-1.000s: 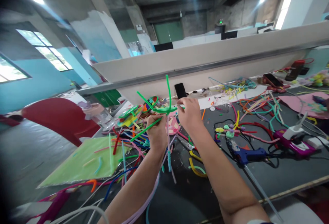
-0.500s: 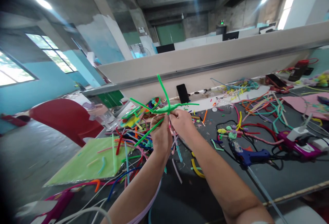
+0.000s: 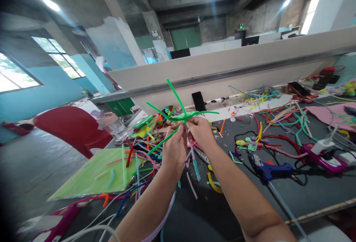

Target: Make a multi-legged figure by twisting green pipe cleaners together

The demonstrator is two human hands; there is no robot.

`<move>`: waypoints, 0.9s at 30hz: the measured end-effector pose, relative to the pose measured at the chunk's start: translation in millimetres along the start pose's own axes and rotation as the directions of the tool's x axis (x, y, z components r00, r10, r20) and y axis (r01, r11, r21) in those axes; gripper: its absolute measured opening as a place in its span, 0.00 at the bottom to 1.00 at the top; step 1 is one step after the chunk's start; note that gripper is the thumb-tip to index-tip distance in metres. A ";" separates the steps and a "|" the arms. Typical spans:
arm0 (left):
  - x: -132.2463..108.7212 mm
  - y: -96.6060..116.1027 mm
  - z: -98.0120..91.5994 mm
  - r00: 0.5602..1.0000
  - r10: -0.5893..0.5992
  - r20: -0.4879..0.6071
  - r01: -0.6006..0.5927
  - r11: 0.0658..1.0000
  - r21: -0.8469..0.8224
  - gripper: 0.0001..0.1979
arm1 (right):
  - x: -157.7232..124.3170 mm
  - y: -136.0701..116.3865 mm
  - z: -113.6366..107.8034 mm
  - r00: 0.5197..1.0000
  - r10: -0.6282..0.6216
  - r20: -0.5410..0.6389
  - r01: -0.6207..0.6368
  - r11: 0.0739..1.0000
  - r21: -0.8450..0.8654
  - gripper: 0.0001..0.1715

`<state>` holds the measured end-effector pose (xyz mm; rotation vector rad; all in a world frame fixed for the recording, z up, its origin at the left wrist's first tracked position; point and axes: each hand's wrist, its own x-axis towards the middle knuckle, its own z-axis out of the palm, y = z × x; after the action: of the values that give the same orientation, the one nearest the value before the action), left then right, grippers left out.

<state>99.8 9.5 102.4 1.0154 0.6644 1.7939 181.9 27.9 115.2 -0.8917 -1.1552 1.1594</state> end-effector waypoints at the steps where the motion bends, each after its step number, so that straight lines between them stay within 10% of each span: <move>1: -1.8 3.0 0.5 1.000 0.002 0.028 -0.003 1.000 0.026 0.09 | -0.1 -1.0 -0.9 1.000 0.001 0.005 -0.001 1.000 0.006 0.08; 8: -9.0 18.7 3.4 0.972 -0.053 0.227 0.012 0.984 0.179 0.14 | 1.4 -12.0 -16.1 0.997 -0.009 0.076 -0.001 0.991 0.130 0.10; 15: -2.9 66.5 -23.7 0.852 -0.036 0.523 -0.339 0.723 0.602 0.16 | 3.7 -22.5 -40.4 0.961 0.034 0.274 -0.073 0.988 0.133 0.12; 18: -1.5 98.0 -37.7 0.877 -0.208 0.432 -0.144 0.746 0.651 0.11 | 1.1 -25.7 -41.7 0.959 -0.004 0.285 -0.037 0.990 0.138 0.11; 22: 15.2 122.6 -60.2 0.974 -0.073 0.213 -0.084 0.761 0.643 0.11 | -6.6 -29.8 -33.9 0.928 -0.026 0.371 -0.007 0.996 0.087 0.10; 27: 32.7 119.7 -76.6 0.963 -0.121 0.241 -0.043 0.813 0.580 0.11 | -18.4 -31.0 -20.2 0.845 0.020 0.534 -0.062 0.996 0.060 0.08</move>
<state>-28.4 -10.9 168.8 1.6086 1.0891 1.3913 208.2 4.3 136.7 -0.5432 -1.5310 1.5345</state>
